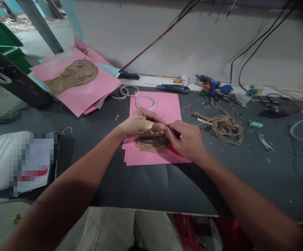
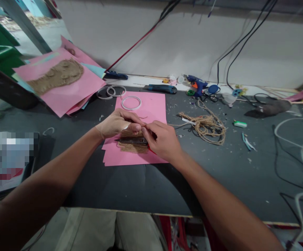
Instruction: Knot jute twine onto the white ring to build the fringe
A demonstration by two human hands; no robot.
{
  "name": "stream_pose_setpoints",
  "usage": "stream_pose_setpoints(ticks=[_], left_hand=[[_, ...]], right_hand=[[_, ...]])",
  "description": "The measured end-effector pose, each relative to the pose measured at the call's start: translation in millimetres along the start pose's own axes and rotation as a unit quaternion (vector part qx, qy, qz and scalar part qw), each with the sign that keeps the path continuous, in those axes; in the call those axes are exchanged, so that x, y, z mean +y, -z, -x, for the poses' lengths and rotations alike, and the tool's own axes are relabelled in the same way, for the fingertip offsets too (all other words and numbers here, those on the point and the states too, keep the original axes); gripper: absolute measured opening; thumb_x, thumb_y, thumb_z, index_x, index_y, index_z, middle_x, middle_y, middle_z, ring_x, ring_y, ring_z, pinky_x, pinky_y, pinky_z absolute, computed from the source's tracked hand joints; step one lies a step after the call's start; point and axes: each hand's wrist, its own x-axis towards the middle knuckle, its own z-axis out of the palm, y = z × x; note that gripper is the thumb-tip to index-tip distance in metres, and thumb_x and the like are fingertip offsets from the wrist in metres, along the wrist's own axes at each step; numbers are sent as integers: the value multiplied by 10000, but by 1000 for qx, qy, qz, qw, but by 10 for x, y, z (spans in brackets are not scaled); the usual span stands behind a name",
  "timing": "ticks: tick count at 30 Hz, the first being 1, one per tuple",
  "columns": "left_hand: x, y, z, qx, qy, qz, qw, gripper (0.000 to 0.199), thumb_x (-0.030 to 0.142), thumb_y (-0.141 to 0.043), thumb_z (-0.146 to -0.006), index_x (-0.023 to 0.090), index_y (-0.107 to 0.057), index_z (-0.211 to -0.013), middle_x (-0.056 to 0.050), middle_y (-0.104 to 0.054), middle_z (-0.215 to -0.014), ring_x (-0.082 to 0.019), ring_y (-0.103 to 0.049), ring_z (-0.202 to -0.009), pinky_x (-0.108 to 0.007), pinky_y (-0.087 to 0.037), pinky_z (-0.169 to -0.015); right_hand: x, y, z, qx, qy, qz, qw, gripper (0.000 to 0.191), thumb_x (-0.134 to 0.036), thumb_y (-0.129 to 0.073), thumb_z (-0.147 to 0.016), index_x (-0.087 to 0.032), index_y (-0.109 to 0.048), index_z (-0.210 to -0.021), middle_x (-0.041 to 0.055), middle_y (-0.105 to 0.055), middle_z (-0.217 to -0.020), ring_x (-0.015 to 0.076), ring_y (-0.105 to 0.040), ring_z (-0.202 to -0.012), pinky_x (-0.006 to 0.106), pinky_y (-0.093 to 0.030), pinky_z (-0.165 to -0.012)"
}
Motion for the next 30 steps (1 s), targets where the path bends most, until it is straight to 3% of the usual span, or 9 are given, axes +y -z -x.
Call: stream_pose_setpoints(ticks=[5, 8, 15, 21, 27, 30], left_hand=[[-17, -27, -14, 8, -4, 7, 1000, 217, 339, -853, -713, 154, -799, -812, -51, -733, -742, -127, -630, -675, -233, -512, -642], [-30, -45, -16, 23, -5, 13, 1000, 232, 366, -847, -723, 153, -790, -796, -43, -711, -702, -120, -607, -642, -233, -493, -611], [-24, -39, -24, 127, -14, 45, 991, 226, 373, -817, -756, 155, -759, -759, -3, -613, -620, -90, -513, -561, -236, -416, -545], [-38, -22, -51, 151, -43, 45, 987, 288, 401, -787, -796, 169, -690, -655, 3, -537, -589, -93, -474, -566, -259, -380, -549], [-80, -38, -60, 157, -38, 66, 985, 284, 407, -766, -820, 170, -684, -686, 3, -524, -598, -88, -457, -548, -263, -334, -511], [-87, -39, -69, 158, -53, 83, 982, 283, 381, -762, -821, 157, -673, -672, -8, -557, -638, -87, -488, -571, -259, -359, -532]], right_hand=[[-25, 3, -10, -1, -9, 4, 1000, 295, -329, -531, -1009, -215, -629, -755, 17, -632, -665, 157, -589, -612, 294, -438, -600], [-38, 8, -18, 6, -10, -9, 1000, 238, -286, -548, -996, -212, -642, -791, 25, -631, -702, 158, -585, -627, 298, -450, -606], [-4, -24, -16, 13, -9, -58, 998, 99, -227, -610, -948, -198, -684, -890, 97, -656, -959, 207, -654, -847, 354, -544, -734], [-9, -54, -18, -1, -4, -83, 997, 114, -247, -598, -966, -209, -687, -905, 108, -705, -1027, 236, -677, -990, 408, -555, -865], [-1, -65, 18, -1, -67, -80, 995, 139, -224, -630, -940, -230, -636, -1078, 58, -748, -1014, 204, -707, -870, 365, -571, -799], [-3, -67, 28, 3, -83, -84, 993, 117, -213, -631, -939, -242, -638, -1052, 30, -752, -980, 188, -712, -823, 341, -574, -764]])
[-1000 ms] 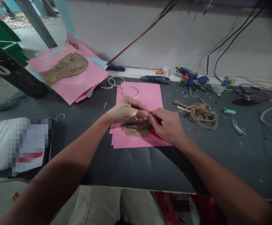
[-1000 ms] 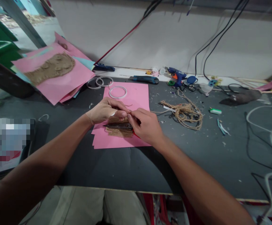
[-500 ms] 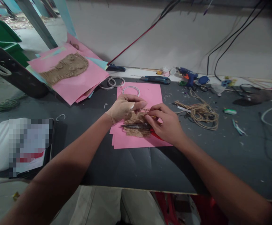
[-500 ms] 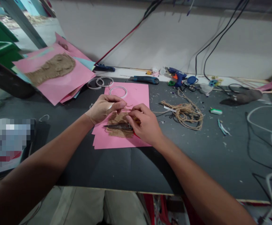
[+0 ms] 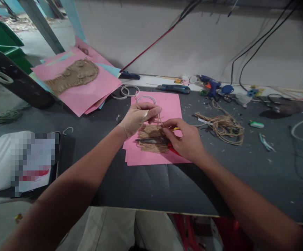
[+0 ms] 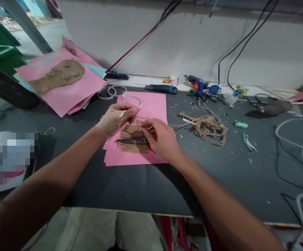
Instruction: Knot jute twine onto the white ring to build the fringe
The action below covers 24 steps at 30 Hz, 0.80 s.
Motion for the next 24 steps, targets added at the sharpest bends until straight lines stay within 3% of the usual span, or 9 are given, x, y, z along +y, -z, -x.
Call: stream_pose_setpoints(ticks=[6, 12, 24], left_hand=[[-26, 10, -21, -2, -8, 19, 1000, 274, 368, -781, -804, 144, -681, -683, -15, -594, -675, -88, -512, -591, -262, -388, -570], [-58, 8, -27, -7, -5, 40, 999, 264, 365, -775, -812, 151, -682, -688, -20, -605, -687, -94, -527, -610, -273, -414, -611], [-58, 28, -40, -11, -2, 51, 999, 289, 386, -781, -809, 143, -674, -696, -21, -613, -698, -88, -533, -630, -254, -426, -632]], right_hand=[[-28, 22, -2, 1, 26, -6, 1000, 144, -206, -628, -934, -237, -639, -1074, 49, -749, -1035, 200, -719, -879, 362, -576, -818], [-95, 56, -23, -39, 85, -21, 995, 248, -229, -622, -939, -229, -638, -1187, 101, -709, -1245, 253, -644, -1193, 448, -514, -1014], [-87, 62, -33, -45, 82, -45, 995, 258, -202, -607, -944, -229, -691, -1186, 78, -749, -1165, 232, -681, -1090, 435, -536, -959]])
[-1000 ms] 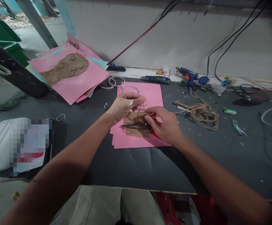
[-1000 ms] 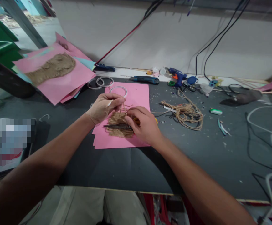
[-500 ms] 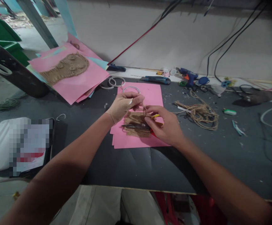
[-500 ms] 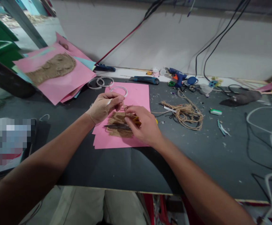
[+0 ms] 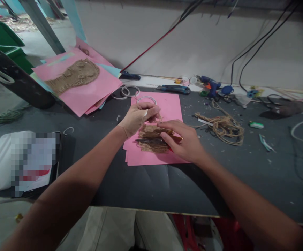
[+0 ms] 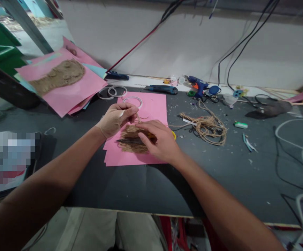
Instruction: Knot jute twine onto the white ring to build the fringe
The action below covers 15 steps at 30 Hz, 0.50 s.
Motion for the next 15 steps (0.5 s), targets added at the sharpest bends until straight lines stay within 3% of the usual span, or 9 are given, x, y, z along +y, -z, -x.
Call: stream_pose_setpoints(ticks=[10, 15], left_hand=[[50, -29, 9, 28, 13, 24, 999, 279, 362, -793, -780, 142, -636, -713, -9, -614, -694, -78, -540, -628, -235, -440, -633], [51, -8, 2, 27, 18, 40, 999, 266, 345, -792, -775, 137, -638, -715, -10, -625, -703, -78, -554, -629, -232, -442, -635]], right_hand=[[15, 4, 26, 36, -62, -12, 997, 128, -231, -615, -948, -222, -702, -1042, 43, -760, -1026, 192, -711, -923, 337, -556, -804], [0, 2, 10, 41, -48, 1, 998, 52, -243, -626, -938, -215, -662, -912, 35, -739, -914, 186, -696, -843, 329, -526, -772]])
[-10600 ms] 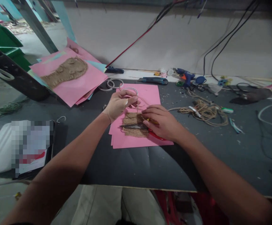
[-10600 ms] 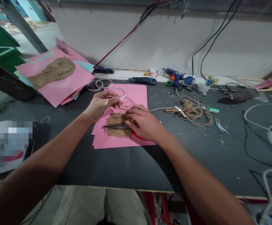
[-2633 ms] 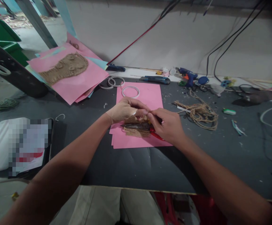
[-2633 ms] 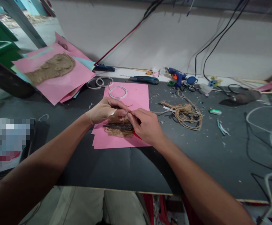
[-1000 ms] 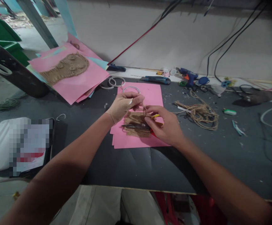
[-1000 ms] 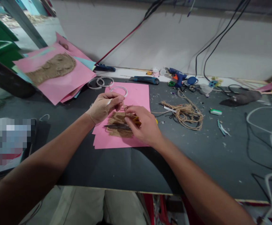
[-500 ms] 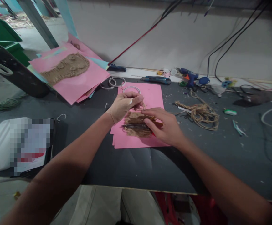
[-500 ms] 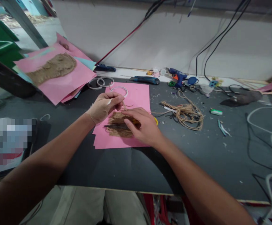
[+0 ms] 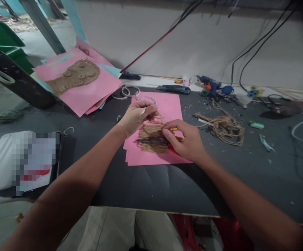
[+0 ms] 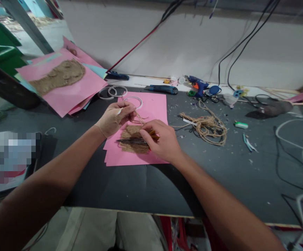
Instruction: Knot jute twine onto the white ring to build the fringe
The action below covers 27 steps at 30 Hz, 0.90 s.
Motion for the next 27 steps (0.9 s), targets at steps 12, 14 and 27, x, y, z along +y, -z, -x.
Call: stream_pose_setpoints(ticks=[12, 14, 27], left_hand=[[-9, 11, 16, -51, 8, -20, 998, 249, 359, -776, -799, 145, -664, -740, -25, -654, -727, -96, -581, -650, -253, -461, -652], [-10, 5, 25, -56, 11, -21, 998, 245, 355, -775, -800, 145, -665, -741, -28, -656, -734, -97, -583, -652, -256, -463, -654], [7, -9, 35, -58, 21, -5, 998, 234, 334, -778, -794, 141, -656, -741, -24, -649, -708, -99, -589, -653, -251, -466, -655]], right_hand=[[50, -57, 42, 62, -101, -17, 993, 390, -335, -764, -831, -247, -539, -1138, -9, -726, -842, 207, -733, -810, 345, -561, -753], [45, -54, 40, 50, -87, 4, 995, 401, -308, -722, -862, -252, -546, -1218, -1, -735, -856, 213, -740, -824, 354, -571, -762], [12, -28, 33, 88, -32, 43, 995, 180, -260, -655, -930, -260, -673, -1109, 11, -756, -938, 184, -730, -817, 328, -577, -793]])
